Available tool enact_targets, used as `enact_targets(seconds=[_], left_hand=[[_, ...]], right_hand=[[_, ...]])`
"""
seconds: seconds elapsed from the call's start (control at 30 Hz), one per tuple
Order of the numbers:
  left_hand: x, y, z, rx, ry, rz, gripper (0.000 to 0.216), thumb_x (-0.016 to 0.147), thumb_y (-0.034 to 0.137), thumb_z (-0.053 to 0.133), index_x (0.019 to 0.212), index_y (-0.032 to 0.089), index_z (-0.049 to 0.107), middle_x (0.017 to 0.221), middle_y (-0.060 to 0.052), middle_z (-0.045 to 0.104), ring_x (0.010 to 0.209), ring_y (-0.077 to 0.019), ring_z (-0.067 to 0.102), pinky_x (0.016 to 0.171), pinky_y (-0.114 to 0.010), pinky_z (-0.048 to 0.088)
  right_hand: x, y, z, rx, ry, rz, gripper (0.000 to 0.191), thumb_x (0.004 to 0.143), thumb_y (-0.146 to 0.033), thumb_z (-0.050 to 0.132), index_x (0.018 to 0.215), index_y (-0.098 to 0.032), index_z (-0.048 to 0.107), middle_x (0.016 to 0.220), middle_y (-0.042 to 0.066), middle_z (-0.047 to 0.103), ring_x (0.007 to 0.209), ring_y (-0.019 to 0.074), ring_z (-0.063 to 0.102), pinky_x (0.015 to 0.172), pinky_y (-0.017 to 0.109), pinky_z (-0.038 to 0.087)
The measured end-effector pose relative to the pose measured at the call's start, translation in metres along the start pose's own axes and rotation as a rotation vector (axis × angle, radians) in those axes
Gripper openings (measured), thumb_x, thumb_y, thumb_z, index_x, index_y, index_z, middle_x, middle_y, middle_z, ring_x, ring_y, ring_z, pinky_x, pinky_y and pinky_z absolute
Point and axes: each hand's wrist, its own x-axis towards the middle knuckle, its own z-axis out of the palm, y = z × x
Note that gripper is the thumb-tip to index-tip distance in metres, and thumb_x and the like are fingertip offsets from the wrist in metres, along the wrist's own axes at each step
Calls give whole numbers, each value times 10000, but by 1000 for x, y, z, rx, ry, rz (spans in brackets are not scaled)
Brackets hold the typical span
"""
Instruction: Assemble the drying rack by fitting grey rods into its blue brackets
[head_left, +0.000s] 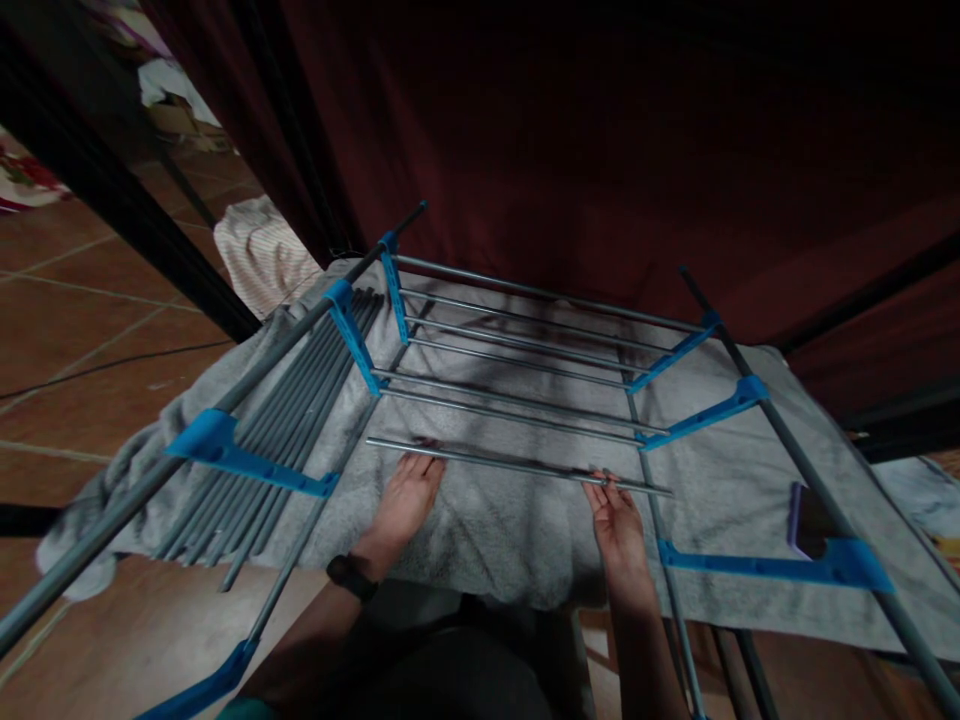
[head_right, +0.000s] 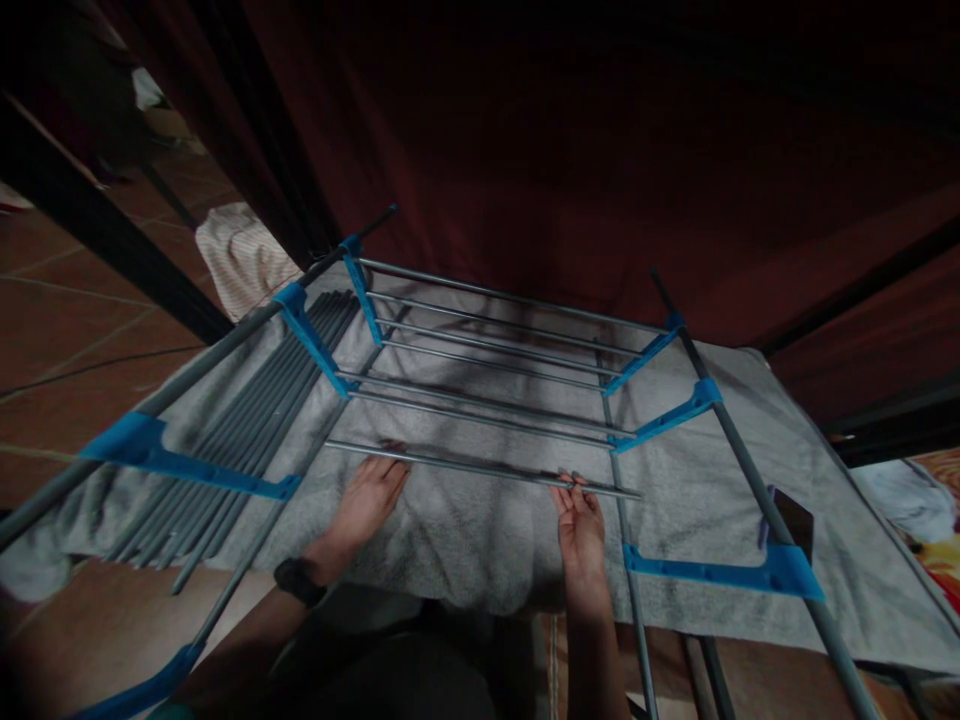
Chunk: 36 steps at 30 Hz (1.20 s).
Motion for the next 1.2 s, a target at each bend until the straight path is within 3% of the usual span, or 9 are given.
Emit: enact_targets(seconds=[0.1,0.27,0.73,0.97,1.2], left_hand=[[0,-4,4,56,7,8,367,972,205,432,1278,185,634,1406,-138,618,1425,-291,450,1139,-480,408],[4,-4,0,146,-17,51,369,967,166,410,1260,148,634,1442,-158,587,1479,-294,374,1208,-503,321],[11,7,-15,357,-116,31,417,940,125,399,1296,182,609,1502,-127,541,1506,-299,319,1242,-591,170],[14,8,-16,376,-141,29,395,936,121,393,1256,162,622,1461,-151,574,1503,-319,319,1233,-626,137],[13,8,-13,254,-119,-14,407,941,107,358,1226,169,642,1411,-183,606,1520,-323,284,1230,-646,145]], right_hand=[[-2,-1,1,-24,-1,-11,155,746,-205,784,853,-232,676,1021,34,760,1079,206,703,1096,489,496],[-3,-1,2,-45,27,-23,159,753,-200,778,885,-221,691,1034,39,755,1069,204,706,1100,494,495],[-3,-4,0,-34,17,-10,193,771,-181,774,947,-219,703,1035,8,754,1075,152,701,1126,404,482],[-4,-6,2,-24,17,17,177,798,-181,747,965,-215,698,1070,10,745,1085,144,697,1158,409,447],[-6,-8,4,-36,8,7,156,793,-179,763,925,-227,696,1045,11,756,1089,158,698,1148,425,459]])
